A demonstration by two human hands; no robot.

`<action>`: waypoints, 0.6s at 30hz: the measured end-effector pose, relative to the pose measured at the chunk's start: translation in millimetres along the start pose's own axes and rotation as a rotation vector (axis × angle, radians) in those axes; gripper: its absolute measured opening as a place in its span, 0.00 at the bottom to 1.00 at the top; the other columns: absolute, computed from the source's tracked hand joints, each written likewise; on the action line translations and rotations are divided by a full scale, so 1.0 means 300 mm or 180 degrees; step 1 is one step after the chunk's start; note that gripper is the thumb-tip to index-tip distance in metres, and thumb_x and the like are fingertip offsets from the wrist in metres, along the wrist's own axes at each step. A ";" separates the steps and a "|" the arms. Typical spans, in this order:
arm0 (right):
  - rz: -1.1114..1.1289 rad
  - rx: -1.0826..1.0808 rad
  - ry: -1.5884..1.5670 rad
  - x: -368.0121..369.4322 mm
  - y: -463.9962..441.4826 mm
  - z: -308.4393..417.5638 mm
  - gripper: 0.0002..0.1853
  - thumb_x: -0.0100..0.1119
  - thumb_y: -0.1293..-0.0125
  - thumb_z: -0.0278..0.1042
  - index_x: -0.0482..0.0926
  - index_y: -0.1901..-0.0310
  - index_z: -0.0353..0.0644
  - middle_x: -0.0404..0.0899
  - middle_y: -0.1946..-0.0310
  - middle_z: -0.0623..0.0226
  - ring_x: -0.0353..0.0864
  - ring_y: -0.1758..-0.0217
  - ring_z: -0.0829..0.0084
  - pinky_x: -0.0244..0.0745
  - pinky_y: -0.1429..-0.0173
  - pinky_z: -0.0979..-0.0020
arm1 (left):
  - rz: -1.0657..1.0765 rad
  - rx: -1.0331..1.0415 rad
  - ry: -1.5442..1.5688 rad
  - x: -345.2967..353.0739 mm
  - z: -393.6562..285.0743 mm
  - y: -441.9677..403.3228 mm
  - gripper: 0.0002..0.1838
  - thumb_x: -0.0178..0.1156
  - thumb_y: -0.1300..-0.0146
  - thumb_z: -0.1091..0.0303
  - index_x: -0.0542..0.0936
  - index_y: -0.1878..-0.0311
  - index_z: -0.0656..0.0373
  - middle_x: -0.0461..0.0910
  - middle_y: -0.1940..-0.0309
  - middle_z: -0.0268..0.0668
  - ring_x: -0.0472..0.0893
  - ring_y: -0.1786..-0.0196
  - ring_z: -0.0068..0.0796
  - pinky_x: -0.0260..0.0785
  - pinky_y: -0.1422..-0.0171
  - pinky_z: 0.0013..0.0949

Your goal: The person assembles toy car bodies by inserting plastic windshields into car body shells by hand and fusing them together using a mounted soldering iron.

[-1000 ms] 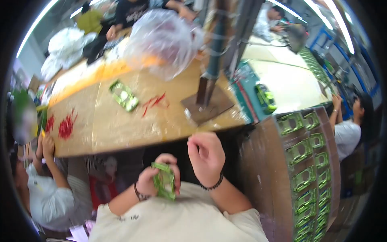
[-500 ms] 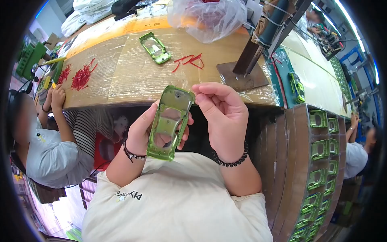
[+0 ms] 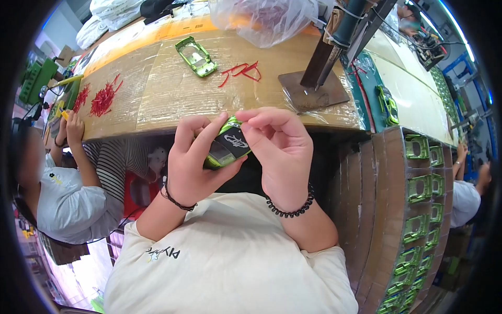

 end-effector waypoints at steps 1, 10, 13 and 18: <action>-0.0015 0.0027 0.0077 -0.002 -0.001 -0.006 0.08 0.58 0.37 0.13 0.79 0.59 0.36 0.82 0.56 0.59 0.80 0.52 0.75 0.74 0.45 0.74 | -0.0028 0.0052 -0.0051 0.002 -0.002 -0.002 0.38 0.77 0.58 0.69 0.76 0.38 0.59 0.72 0.54 0.42 0.79 0.59 0.37 0.74 0.56 0.34; 0.0191 0.0188 -0.0550 -0.019 -0.004 -0.042 0.08 0.55 0.37 0.12 0.77 0.64 0.38 0.80 0.56 0.61 0.79 0.52 0.75 0.73 0.44 0.75 | -0.0080 0.0381 -0.0374 0.014 -0.006 -0.006 0.39 0.78 0.59 0.68 0.75 0.39 0.59 0.74 0.55 0.43 0.79 0.59 0.41 0.74 0.58 0.37; 0.0194 0.0483 -0.0996 -0.015 0.001 -0.035 0.09 0.54 0.37 0.11 0.77 0.63 0.39 0.79 0.55 0.62 0.78 0.52 0.75 0.72 0.43 0.74 | -0.0277 0.0433 -0.0255 0.031 0.006 0.004 0.37 0.78 0.59 0.68 0.75 0.41 0.59 0.75 0.56 0.43 0.79 0.59 0.42 0.73 0.58 0.38; 0.0156 0.0572 -0.0913 -0.021 0.004 -0.030 0.09 0.55 0.36 0.12 0.77 0.60 0.39 0.80 0.56 0.62 0.79 0.52 0.75 0.73 0.44 0.74 | -0.0224 0.0580 -0.0484 0.018 0.004 0.009 0.34 0.77 0.60 0.67 0.76 0.45 0.57 0.76 0.56 0.41 0.79 0.59 0.42 0.72 0.58 0.38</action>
Point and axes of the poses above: each hand's wrist, its own y-axis away from the middle knuckle, its own x-axis out of the palm, z = x × y, the point moved 2 cm from there along -y, towards the middle knuckle
